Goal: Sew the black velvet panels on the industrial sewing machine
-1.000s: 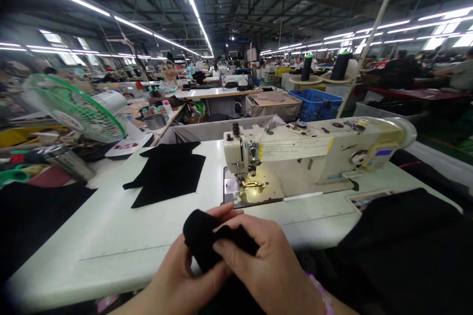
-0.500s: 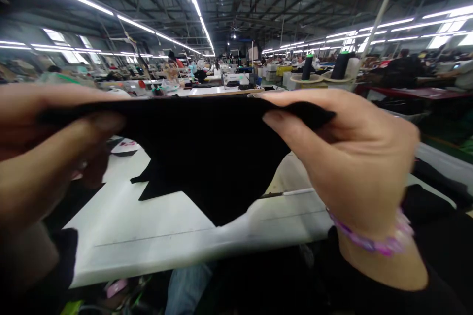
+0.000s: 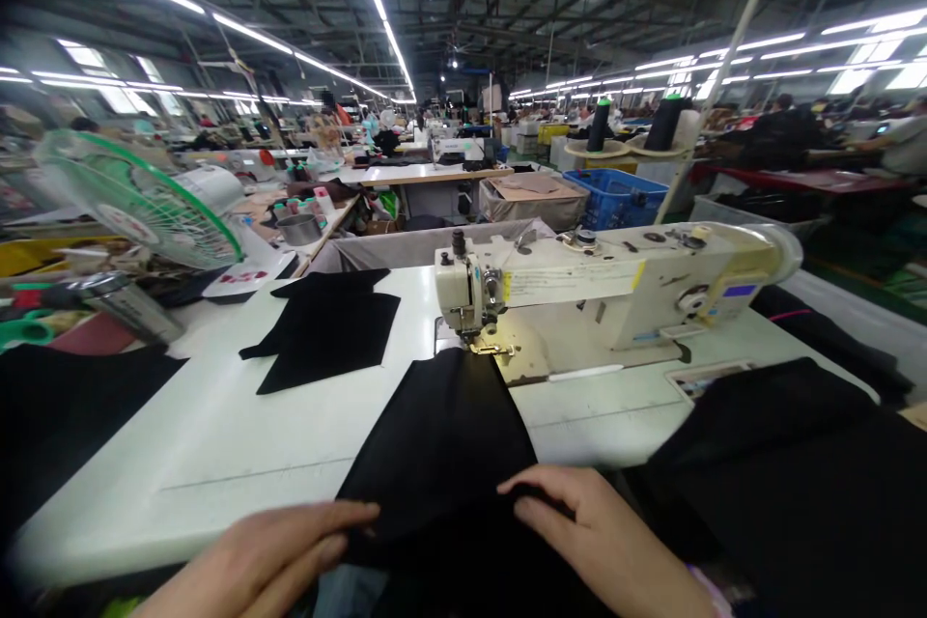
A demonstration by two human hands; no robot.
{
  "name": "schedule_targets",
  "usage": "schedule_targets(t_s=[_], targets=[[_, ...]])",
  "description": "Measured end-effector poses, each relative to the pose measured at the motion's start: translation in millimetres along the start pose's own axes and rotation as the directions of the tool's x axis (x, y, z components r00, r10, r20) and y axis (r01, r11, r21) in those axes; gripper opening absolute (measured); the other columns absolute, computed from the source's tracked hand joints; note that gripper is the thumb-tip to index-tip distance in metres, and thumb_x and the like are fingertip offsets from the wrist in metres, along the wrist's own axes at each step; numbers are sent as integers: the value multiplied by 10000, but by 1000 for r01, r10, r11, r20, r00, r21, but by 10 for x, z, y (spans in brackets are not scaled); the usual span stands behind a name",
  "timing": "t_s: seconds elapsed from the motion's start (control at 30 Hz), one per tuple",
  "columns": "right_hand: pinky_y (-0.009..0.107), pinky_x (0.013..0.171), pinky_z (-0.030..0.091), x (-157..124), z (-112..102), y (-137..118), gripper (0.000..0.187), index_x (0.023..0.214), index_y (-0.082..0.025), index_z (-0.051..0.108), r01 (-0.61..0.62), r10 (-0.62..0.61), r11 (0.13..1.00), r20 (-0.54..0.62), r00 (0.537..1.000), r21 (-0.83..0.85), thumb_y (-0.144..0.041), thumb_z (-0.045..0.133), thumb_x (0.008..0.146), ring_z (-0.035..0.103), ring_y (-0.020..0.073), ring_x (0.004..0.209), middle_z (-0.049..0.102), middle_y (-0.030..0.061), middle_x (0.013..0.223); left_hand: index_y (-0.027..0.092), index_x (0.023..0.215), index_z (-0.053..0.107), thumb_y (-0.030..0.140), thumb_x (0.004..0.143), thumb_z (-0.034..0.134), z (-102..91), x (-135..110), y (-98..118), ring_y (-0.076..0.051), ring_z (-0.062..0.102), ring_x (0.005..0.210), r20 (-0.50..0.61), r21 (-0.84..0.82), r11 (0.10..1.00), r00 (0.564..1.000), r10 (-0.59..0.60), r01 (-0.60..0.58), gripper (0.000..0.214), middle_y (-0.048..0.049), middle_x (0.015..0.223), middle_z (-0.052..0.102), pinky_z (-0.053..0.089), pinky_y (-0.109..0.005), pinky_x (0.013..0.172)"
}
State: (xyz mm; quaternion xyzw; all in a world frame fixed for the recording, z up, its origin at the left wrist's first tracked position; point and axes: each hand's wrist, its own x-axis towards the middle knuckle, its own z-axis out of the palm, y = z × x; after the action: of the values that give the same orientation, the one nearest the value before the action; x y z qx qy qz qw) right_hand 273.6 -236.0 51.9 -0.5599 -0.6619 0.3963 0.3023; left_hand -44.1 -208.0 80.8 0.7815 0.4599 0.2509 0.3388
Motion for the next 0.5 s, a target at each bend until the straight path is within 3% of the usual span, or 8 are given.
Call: schedule_targets(t_s=[0.1,0.23,0.33,0.43,0.5], targets=[[323,820,543,403,178,189,246,985,-216,742,-34,31,999,-183,983,-14,-367,565,906,695,223,879,749,37,933,276,880,758,386,882,552,9,592,-121,-221,686,655,-64,91,992,995,-78,84,233,-33,750,746,519,-265,645],[352,902,491,969,362,396,162,905,-175,705,38,-136,968,-393,910,-249,-267,573,883,633,234,966,689,90,1016,191,794,669,273,921,499,107,1260,-417,-237,664,743,-92,445,883,989,-117,146,227,-79,765,692,481,-299,711],[382,953,455,1275,451,483,81,864,-181,687,9,-183,930,-441,879,-368,-211,614,842,594,259,1020,659,109,1028,149,837,652,186,886,525,182,1483,-583,-310,637,925,-134,586,782,977,-168,215,142,-164,954,668,475,-364,761],[410,891,469,1454,493,542,27,812,-187,665,-49,-138,929,-467,874,-366,-188,641,800,594,275,947,650,108,954,116,920,638,185,860,569,239,1545,-694,-365,580,1036,-177,574,779,967,-183,253,115,-221,1082,604,471,-410,781],[414,839,481,1516,497,568,16,771,-187,650,-63,-117,936,-472,874,-347,-185,640,784,600,269,872,647,100,890,115,936,624,171,846,588,272,1562,-756,-345,583,1019,-185,543,798,964,-191,262,112,-204,1048,604,464,-413,816]])
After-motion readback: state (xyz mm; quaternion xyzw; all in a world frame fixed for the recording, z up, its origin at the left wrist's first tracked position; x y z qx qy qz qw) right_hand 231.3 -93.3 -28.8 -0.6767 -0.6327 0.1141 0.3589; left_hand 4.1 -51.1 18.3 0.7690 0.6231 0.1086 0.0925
